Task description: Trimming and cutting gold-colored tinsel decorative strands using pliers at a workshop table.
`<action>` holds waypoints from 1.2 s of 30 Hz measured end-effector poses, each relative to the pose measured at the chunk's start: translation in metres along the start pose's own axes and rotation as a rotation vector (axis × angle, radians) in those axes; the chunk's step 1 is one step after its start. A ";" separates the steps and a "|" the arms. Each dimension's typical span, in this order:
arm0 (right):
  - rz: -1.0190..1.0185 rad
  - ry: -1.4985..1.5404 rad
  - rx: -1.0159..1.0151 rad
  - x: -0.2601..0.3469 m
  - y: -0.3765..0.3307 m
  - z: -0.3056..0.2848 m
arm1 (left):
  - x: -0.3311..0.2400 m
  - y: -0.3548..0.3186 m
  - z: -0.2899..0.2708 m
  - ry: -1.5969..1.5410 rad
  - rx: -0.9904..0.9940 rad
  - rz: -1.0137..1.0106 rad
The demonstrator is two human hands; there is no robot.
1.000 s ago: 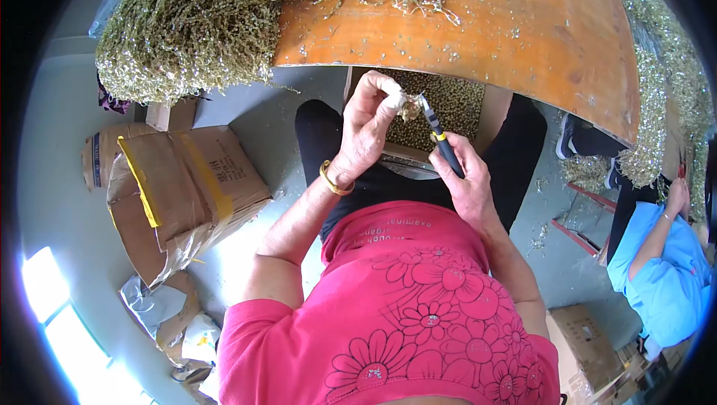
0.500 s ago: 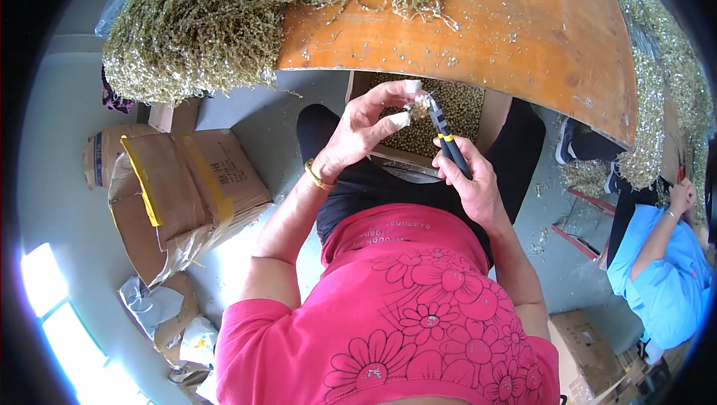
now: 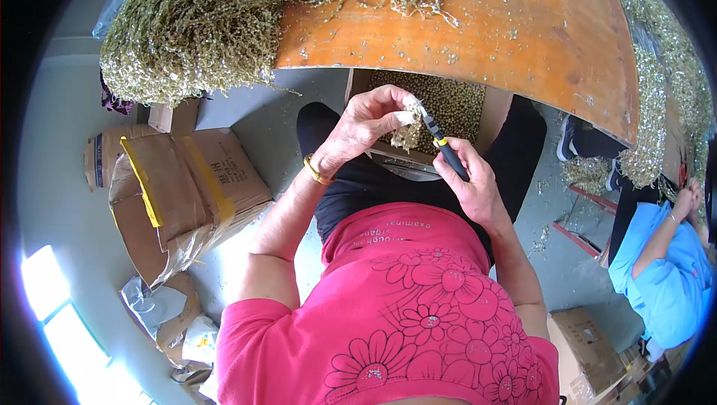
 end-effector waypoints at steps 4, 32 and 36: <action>-0.005 -0.024 -0.104 -0.003 0.001 -0.011 | 0.004 0.000 -0.005 0.018 -0.124 0.038; -0.120 0.608 -0.246 -0.002 0.043 -0.007 | 0.006 0.002 0.019 0.228 -0.060 -0.276; -0.347 0.278 -0.269 0.017 0.037 -0.008 | 0.008 0.003 0.018 0.192 -0.041 -0.226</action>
Point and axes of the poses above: each hand's wrist, its own y-axis towards the middle knuckle, its own z-axis out of the palm, x = y × z, the point moved 7 cm from there along y, towards the middle knuckle, and after that the axes turned 4 degrees about -z, right-handed, at the moved point
